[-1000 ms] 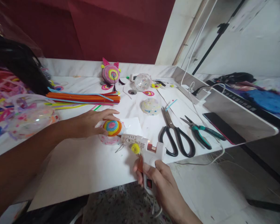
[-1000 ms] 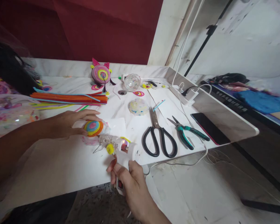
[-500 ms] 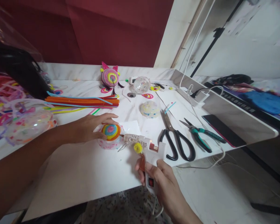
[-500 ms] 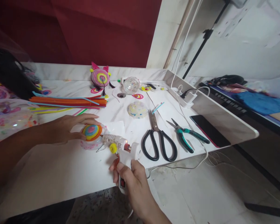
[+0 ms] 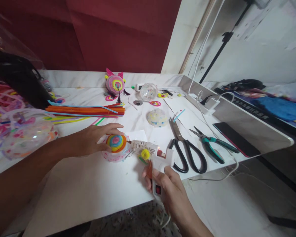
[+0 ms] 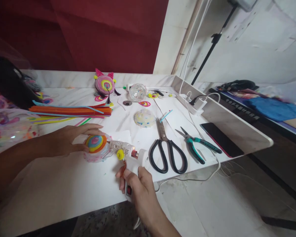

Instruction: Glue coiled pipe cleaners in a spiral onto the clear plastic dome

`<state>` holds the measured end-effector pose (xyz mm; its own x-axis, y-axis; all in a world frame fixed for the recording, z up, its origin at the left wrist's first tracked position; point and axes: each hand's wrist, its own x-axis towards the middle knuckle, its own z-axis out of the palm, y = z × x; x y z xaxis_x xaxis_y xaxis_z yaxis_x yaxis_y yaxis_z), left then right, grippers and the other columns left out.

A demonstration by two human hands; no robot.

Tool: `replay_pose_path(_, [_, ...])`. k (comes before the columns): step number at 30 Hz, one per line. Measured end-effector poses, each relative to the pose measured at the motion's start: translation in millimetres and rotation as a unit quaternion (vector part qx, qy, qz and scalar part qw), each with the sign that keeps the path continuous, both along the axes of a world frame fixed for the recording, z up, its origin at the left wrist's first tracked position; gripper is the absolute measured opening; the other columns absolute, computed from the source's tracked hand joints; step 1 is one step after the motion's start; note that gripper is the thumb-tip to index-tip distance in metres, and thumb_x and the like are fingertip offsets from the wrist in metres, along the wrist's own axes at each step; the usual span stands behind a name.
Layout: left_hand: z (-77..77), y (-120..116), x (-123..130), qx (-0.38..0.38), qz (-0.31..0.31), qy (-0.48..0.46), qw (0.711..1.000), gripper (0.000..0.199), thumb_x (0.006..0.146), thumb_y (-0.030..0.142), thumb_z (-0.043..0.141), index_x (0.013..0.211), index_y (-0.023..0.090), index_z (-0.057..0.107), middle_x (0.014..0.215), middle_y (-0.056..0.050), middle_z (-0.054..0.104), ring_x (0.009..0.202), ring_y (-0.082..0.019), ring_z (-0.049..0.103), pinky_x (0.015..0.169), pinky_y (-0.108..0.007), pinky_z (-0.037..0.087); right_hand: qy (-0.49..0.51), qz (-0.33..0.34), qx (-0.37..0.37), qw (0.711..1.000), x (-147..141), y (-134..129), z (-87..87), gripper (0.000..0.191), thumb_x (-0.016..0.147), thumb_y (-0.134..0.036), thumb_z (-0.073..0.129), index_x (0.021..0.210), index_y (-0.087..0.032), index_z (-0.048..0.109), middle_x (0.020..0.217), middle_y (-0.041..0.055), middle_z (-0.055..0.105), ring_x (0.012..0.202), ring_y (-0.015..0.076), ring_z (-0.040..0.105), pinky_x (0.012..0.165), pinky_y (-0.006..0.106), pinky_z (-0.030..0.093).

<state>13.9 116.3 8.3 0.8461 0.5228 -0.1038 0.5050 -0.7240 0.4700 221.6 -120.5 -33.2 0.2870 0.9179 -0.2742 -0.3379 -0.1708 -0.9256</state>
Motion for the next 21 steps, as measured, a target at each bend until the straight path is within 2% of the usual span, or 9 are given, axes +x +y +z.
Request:
replay_pose_path(9, [3.2, -1, 1, -0.01, -0.016, -0.014, 1.0, 0.094, 0.089, 0.09, 0.054, 0.159, 0.029, 0.047, 0.146, -0.011, 0.073, 0.136, -0.039, 0.066, 0.115, -0.049, 0.048, -0.002, 0.0, 0.021, 1.0, 0, 9, -4.3, 0.031, 0.087, -0.048, 0.068, 0.073, -0.02, 0.066, 0.064, 0.001, 0.063, 0.067, 0.0174, 0.053, 0.066, 0.031, 0.036])
replay_pose_path(14, [5.0, -3, 2, -0.008, -0.012, -0.012, 1.0, 0.091, 0.09, 0.089, 0.054, 0.159, 0.031, 0.047, 0.148, -0.01, 0.072, 0.138, -0.039, 0.064, 0.117, -0.049, 0.046, -0.01, -0.005, 0.009, 1.0, -3, 13, 2.7, 0.029, 0.085, -0.047, 0.066, 0.077, -0.019, 0.068, 0.065, 0.0002, 0.063, 0.064, 0.0161, 0.05, 0.064, 0.03, 0.035])
replay_pose_path(21, [7.4, -6, 2, -0.02, 0.007, -0.008, 1.0, 0.089, 0.09, 0.087, 0.058, 0.159, 0.032, 0.046, 0.147, -0.009, 0.073, 0.134, -0.036, 0.068, 0.116, -0.047, 0.048, 0.009, -0.006, 0.008, 1.0, -2, 8, -0.2, 0.031, 0.086, -0.047, 0.069, 0.074, -0.019, 0.067, 0.064, 0.0004, 0.062, 0.063, 0.0158, 0.051, 0.062, 0.03, 0.035])
